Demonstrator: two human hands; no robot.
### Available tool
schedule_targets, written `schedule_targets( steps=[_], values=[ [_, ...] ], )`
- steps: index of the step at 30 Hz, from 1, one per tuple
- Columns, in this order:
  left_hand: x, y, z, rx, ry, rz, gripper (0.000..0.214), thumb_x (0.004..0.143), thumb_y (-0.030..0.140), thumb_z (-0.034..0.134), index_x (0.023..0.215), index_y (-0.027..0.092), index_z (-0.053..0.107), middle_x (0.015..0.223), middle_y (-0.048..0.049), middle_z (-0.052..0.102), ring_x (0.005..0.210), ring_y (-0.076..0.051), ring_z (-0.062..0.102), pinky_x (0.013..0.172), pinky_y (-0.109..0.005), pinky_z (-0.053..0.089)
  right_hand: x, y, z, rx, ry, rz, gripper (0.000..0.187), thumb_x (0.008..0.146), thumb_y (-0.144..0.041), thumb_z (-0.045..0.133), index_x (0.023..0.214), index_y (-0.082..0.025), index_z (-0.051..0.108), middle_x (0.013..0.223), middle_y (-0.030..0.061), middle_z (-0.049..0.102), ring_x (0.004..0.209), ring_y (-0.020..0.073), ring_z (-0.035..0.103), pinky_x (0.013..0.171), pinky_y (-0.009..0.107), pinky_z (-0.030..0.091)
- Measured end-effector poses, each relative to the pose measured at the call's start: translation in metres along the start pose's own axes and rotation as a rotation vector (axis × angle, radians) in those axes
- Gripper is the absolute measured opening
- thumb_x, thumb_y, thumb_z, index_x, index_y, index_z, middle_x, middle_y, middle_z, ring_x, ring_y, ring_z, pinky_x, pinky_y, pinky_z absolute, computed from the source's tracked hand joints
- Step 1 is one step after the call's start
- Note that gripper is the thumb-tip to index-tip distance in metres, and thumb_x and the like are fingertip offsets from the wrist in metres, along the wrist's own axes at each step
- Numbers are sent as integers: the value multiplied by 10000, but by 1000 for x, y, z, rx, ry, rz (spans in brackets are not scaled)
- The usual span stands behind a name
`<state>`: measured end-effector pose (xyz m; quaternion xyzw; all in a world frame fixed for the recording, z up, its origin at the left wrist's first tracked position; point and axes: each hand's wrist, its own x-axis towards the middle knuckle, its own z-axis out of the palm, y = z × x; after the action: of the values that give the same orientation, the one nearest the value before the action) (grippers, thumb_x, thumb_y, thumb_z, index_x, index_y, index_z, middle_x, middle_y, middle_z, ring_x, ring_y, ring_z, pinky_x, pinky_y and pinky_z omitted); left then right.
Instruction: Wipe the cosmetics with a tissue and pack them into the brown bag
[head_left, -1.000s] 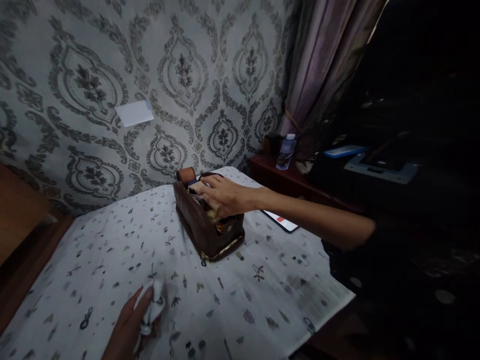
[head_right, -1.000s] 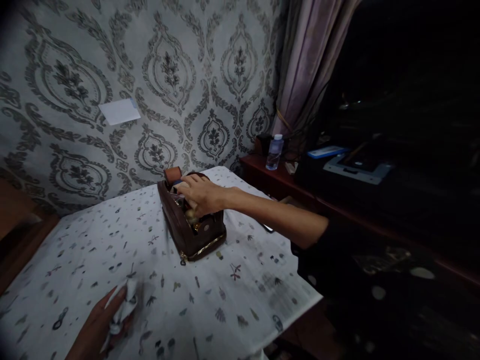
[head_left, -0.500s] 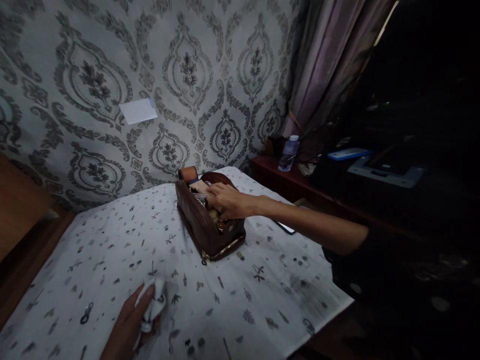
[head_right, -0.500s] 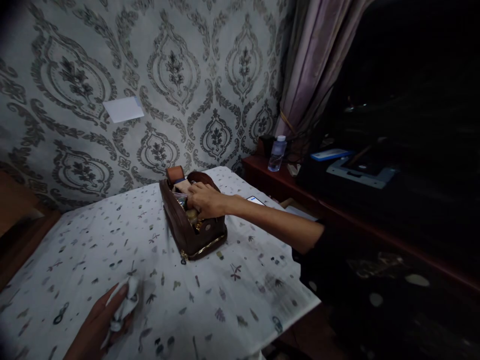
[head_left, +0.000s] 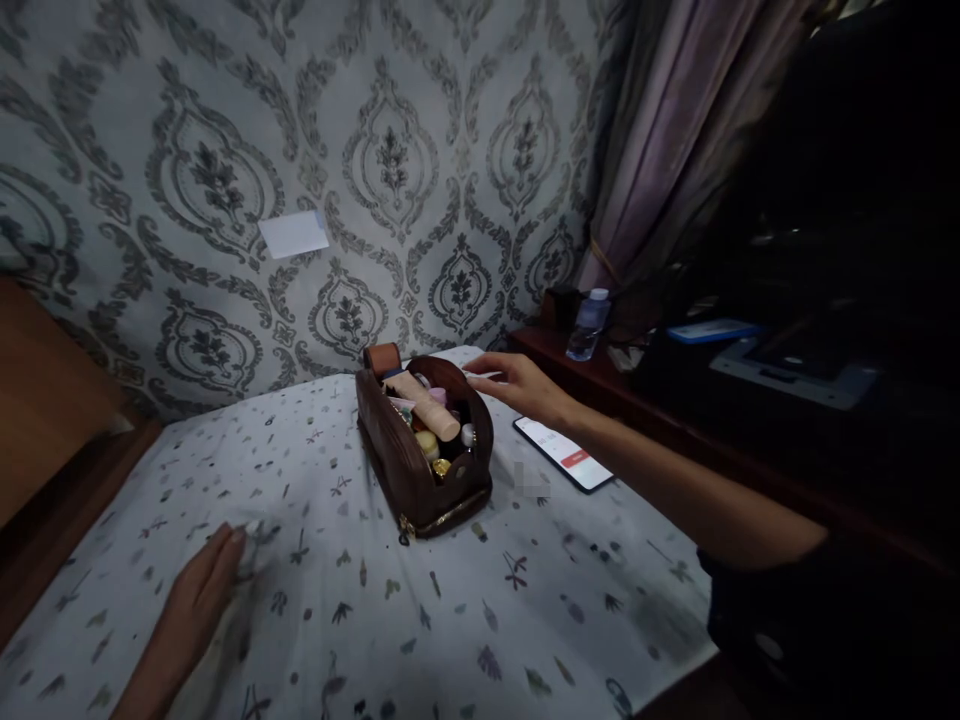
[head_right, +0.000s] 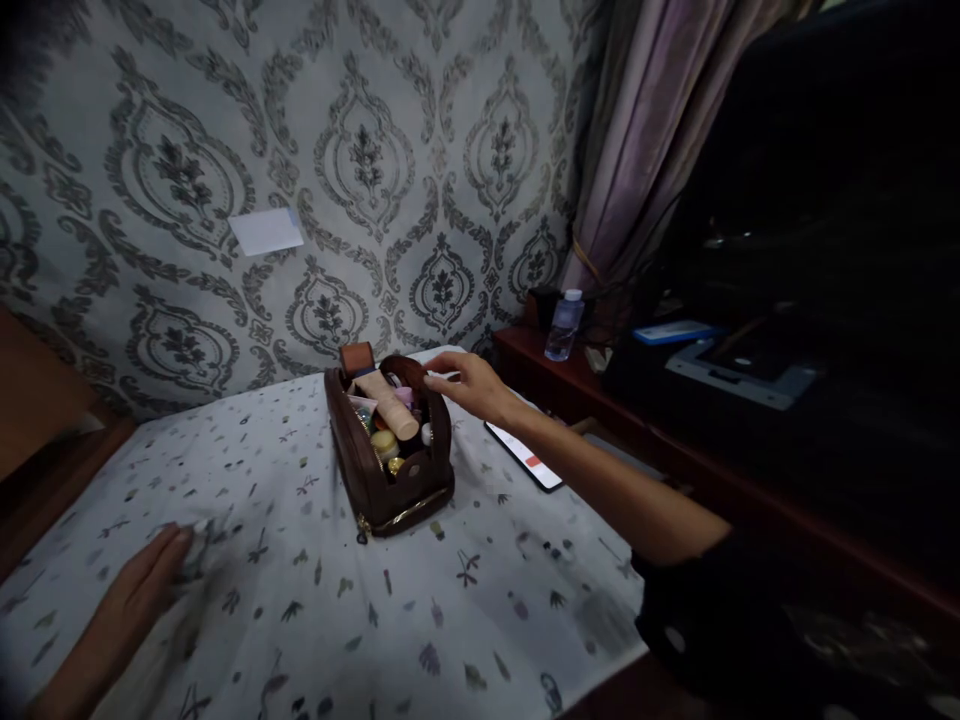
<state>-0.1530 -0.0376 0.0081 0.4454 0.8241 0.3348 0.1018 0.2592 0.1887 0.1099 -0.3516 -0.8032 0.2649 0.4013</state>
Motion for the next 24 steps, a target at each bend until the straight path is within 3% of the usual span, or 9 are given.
schedule_targets(
  steps=[3, 6, 9, 12, 19, 21, 24],
  values=[
    [19, -3, -10, 358, -18, 248, 603, 865, 541, 291, 1171, 143, 624, 1208, -196, 636, 1137, -364, 602, 957, -524, 512, -6, 16, 0, 93, 11, 102, 409, 809, -524, 668, 956, -149, 738, 958, 88, 743, 936, 251, 678, 843, 366, 534],
    [31, -21, -8, 584, -81, 273, 675, 875, 502, 213, 1213, 86, 624, 1231, -245, 603, 1108, -387, 602, 878, -527, 531, -10, 26, 3, 135, -6, 149, 464, 791, -572, 673, 958, -145, 746, 975, 95, 746, 955, 264, 670, 879, 391, 522],
    [38, -48, 1, 609, -171, 204, 737, 867, 501, 206, 1279, 37, 603, 1321, -258, 579, 1229, -382, 564, 971, -496, 509, -9, 32, 8, 216, -28, 195, 506, 791, -585, 679, 1012, -135, 743, 1038, 108, 739, 992, 273, 661, 910, 411, 518],
    [40, -64, 6, 618, -139, 234, 714, 888, 456, 199, 1328, 48, 587, 1349, -252, 574, 1262, -372, 554, 1005, -490, 496, -4, 35, 16, 323, -57, 214, 510, 812, -587, 675, 1065, -148, 736, 1086, 101, 731, 1035, 272, 652, 946, 420, 508],
    [45, -55, -11, 586, -4, 382, 554, 912, 282, 258, 1240, 84, 658, 1190, -219, 650, 1091, -324, 630, 961, -461, 527, 15, 39, 33, 451, -17, 248, 520, 797, -557, 713, 1141, -168, 716, 1140, 87, 722, 1115, 287, 622, 993, 411, 473],
    [53, -56, -18, 646, 5, 351, 536, 892, 253, 295, 1244, 77, 659, 1218, -239, 639, 1115, -350, 623, 959, -499, 524, 21, 42, 35, 475, -12, 277, 500, 793, -547, 717, 1115, -164, 721, 1128, 84, 722, 1101, 278, 623, 983, 395, 472],
    [67, -61, -27, 696, -93, 179, 546, 917, 345, 318, 1329, 162, 625, 1281, -236, 631, 1189, -421, 601, 867, -570, 541, 29, 47, 37, 517, -22, 299, 485, 799, -550, 704, 1072, -150, 723, 1093, 86, 730, 1054, 264, 636, 950, 378, 483]
  ],
)
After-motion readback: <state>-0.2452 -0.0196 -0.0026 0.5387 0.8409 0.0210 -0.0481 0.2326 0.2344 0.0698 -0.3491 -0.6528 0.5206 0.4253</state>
